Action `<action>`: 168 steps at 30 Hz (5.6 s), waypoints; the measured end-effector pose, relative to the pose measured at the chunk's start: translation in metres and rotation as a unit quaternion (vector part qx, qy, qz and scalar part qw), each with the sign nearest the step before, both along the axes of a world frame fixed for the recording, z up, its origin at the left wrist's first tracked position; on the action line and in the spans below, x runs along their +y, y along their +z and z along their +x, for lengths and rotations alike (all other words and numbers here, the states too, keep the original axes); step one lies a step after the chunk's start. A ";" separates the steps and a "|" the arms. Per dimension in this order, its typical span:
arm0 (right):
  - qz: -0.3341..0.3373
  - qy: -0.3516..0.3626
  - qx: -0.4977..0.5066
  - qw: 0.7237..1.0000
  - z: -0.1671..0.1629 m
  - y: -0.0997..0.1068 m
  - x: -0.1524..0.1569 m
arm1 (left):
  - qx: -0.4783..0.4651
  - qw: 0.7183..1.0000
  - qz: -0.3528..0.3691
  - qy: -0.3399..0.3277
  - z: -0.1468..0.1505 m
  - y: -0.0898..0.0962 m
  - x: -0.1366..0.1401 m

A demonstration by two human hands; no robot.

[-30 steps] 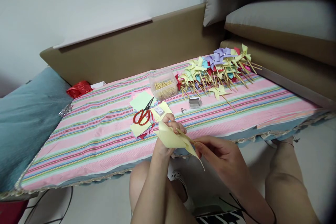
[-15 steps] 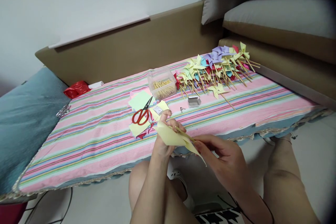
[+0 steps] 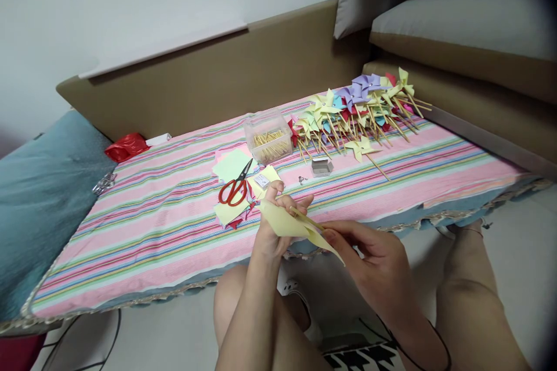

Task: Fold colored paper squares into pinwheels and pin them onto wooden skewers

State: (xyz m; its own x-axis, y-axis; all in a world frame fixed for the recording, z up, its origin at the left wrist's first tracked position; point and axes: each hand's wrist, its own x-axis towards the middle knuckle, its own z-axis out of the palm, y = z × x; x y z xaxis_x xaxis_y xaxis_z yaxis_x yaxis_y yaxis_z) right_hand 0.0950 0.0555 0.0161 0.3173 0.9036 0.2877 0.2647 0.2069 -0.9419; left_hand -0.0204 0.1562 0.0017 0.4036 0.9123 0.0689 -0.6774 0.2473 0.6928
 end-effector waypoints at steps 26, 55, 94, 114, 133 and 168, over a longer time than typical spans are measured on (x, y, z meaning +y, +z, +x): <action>-0.001 0.002 0.009 1.000 -0.001 0.001 0.002 | 0.004 1.000 -0.010 0.012 -0.002 0.001 0.001; -0.027 0.011 0.089 0.996 -0.001 -0.001 0.000 | 0.016 1.000 -0.001 0.010 -0.001 0.001 0.000; -0.020 0.034 0.078 0.996 -0.005 -0.003 0.003 | 0.004 0.997 0.026 0.074 -0.003 -0.013 -0.003; 0.061 0.031 -0.023 0.997 -0.006 0.011 -0.006 | -0.082 0.995 -0.053 -0.001 0.000 -0.004 -0.010; 0.057 0.036 -0.008 0.998 -0.013 0.011 -0.004 | -0.018 0.997 -0.054 0.051 0.002 -0.002 -0.012; 0.070 -0.006 -0.077 0.995 -0.008 0.012 -0.008 | -0.016 0.998 -0.054 0.018 0.005 0.002 -0.009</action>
